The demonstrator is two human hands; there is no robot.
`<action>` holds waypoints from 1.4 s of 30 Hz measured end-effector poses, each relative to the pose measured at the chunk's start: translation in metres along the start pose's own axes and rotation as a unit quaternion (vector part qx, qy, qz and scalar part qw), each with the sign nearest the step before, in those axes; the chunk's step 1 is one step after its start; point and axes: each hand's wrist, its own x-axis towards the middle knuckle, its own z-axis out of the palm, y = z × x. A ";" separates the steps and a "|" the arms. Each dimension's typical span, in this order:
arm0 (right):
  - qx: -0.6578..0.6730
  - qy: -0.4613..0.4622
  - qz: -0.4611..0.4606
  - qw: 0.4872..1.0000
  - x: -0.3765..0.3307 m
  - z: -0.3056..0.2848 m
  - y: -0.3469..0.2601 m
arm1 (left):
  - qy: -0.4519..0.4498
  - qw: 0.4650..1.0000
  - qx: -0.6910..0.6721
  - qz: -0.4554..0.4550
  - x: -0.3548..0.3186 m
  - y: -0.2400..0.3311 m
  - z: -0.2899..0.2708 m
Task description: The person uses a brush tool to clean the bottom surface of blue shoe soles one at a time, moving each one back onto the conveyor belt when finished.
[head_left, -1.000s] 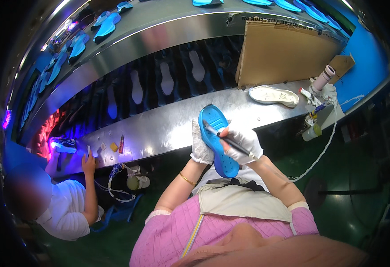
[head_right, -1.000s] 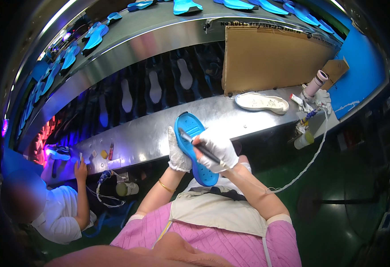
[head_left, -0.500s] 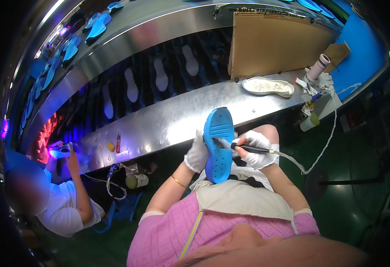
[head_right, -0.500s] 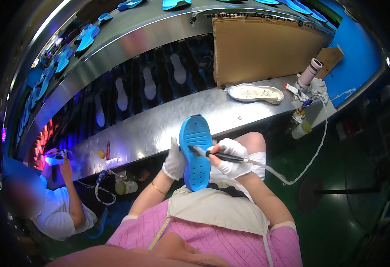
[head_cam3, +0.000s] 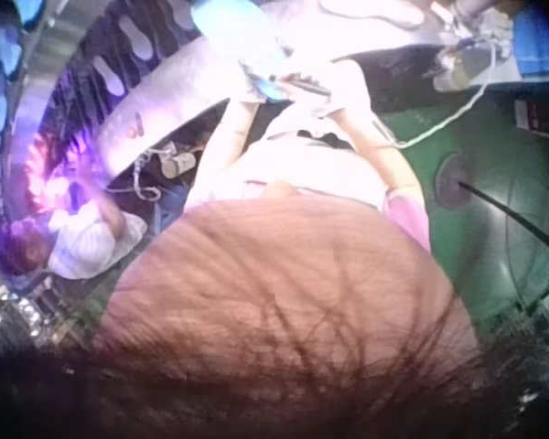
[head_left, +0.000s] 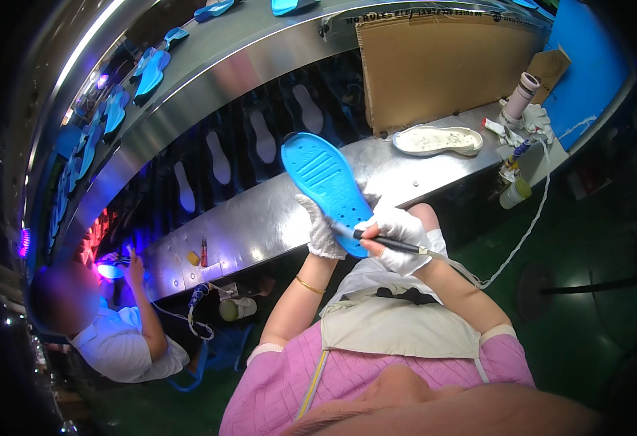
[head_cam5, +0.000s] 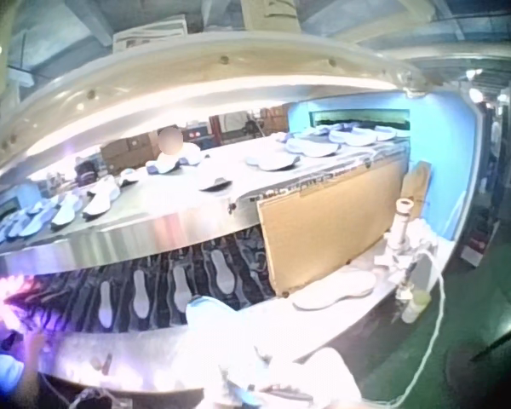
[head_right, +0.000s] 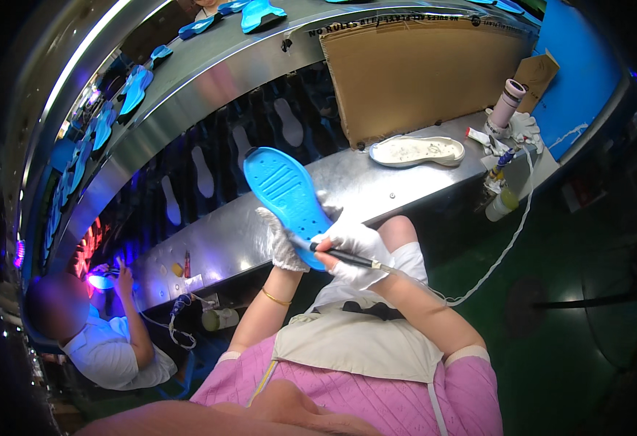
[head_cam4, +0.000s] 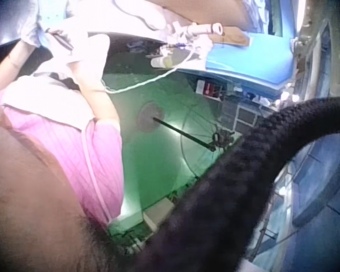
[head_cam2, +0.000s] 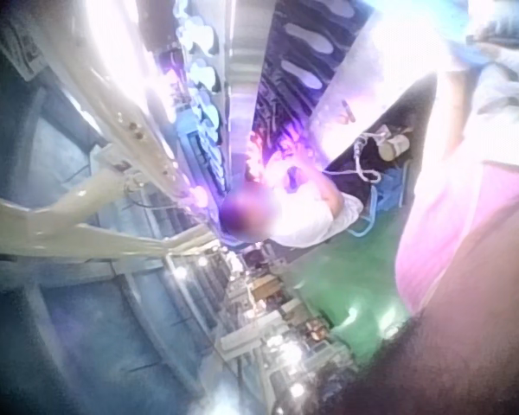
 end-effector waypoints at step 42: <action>-0.071 -0.126 0.297 0.944 0.052 -0.018 0.052 | 0.133 0.871 0.437 -0.179 0.064 0.088 -0.002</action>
